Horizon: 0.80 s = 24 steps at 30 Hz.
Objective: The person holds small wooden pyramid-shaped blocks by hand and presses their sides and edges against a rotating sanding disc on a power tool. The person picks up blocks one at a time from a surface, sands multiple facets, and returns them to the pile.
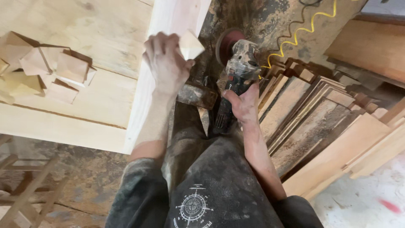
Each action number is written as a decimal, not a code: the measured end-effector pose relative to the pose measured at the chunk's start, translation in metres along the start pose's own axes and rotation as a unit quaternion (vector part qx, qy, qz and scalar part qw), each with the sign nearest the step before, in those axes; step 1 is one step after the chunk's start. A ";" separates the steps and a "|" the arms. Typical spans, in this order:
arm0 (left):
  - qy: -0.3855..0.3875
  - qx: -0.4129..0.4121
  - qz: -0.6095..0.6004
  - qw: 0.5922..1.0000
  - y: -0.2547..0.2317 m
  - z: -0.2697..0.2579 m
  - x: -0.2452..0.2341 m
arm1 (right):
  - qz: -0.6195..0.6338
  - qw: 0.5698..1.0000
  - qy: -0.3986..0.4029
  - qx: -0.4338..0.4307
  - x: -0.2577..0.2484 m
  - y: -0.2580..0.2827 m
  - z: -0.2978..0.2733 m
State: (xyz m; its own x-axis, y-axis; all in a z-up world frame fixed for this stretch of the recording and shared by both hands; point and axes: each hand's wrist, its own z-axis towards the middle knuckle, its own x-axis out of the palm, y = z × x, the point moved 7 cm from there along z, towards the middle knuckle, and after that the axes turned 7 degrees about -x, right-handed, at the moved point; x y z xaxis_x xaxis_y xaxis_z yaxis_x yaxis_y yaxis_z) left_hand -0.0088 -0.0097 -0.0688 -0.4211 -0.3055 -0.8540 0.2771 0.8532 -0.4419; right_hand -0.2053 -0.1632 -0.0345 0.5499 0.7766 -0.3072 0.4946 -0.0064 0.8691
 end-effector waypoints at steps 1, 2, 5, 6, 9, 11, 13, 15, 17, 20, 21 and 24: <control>-0.027 0.069 0.012 0.997 -0.006 0.001 0.000 | 0.007 1.000 0.008 0.003 0.001 0.000 -0.001; -0.053 0.138 0.025 0.989 -0.010 -0.001 -0.001 | 0.014 1.000 0.015 0.005 0.001 0.001 -0.002; -0.035 0.165 -0.034 0.985 -0.001 0.004 -0.008 | 0.043 0.998 0.036 -0.019 0.007 0.012 -0.003; -0.038 0.160 -0.049 0.985 0.002 0.003 -0.012 | 0.019 0.999 0.038 -0.029 0.008 0.016 -0.005; -0.042 0.149 -0.085 0.984 0.002 0.004 -0.026 | -0.038 0.997 0.051 -0.043 0.014 0.026 -0.006; -0.041 0.143 -0.099 0.984 -0.004 0.006 -0.036 | -0.057 0.996 0.069 -0.027 0.019 0.029 -0.005; -0.051 0.135 -0.100 0.984 -0.008 0.008 -0.043 | -0.070 0.994 0.074 -0.033 0.023 0.035 -0.002; -0.050 0.126 -0.103 0.985 -0.009 0.008 -0.047 | -0.075 0.994 0.079 -0.033 0.027 0.040 0.000; -0.036 0.119 -0.110 0.986 -0.009 0.008 -0.047 | -0.071 0.994 0.083 -0.025 0.029 0.042 0.001; -0.039 0.122 -0.102 0.986 -0.009 0.009 -0.044 | -0.139 0.982 0.110 -0.059 0.031 0.040 0.005; -0.037 0.120 -0.102 0.987 -0.008 0.009 -0.043 | -0.128 0.985 0.103 -0.044 0.029 0.034 0.004; -0.030 0.109 -0.097 0.989 -0.002 0.009 -0.036 | -0.113 0.991 0.074 -0.016 0.023 0.018 0.001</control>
State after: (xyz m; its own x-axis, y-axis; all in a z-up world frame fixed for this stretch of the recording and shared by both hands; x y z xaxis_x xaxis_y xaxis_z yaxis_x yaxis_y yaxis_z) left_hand 0.0132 -0.0043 -0.0391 -0.4338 -0.4843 -0.7598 0.3787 0.6672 -0.6415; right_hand -0.1829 -0.1460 -0.0260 0.3219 0.8393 -0.4382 0.5714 0.1968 0.7967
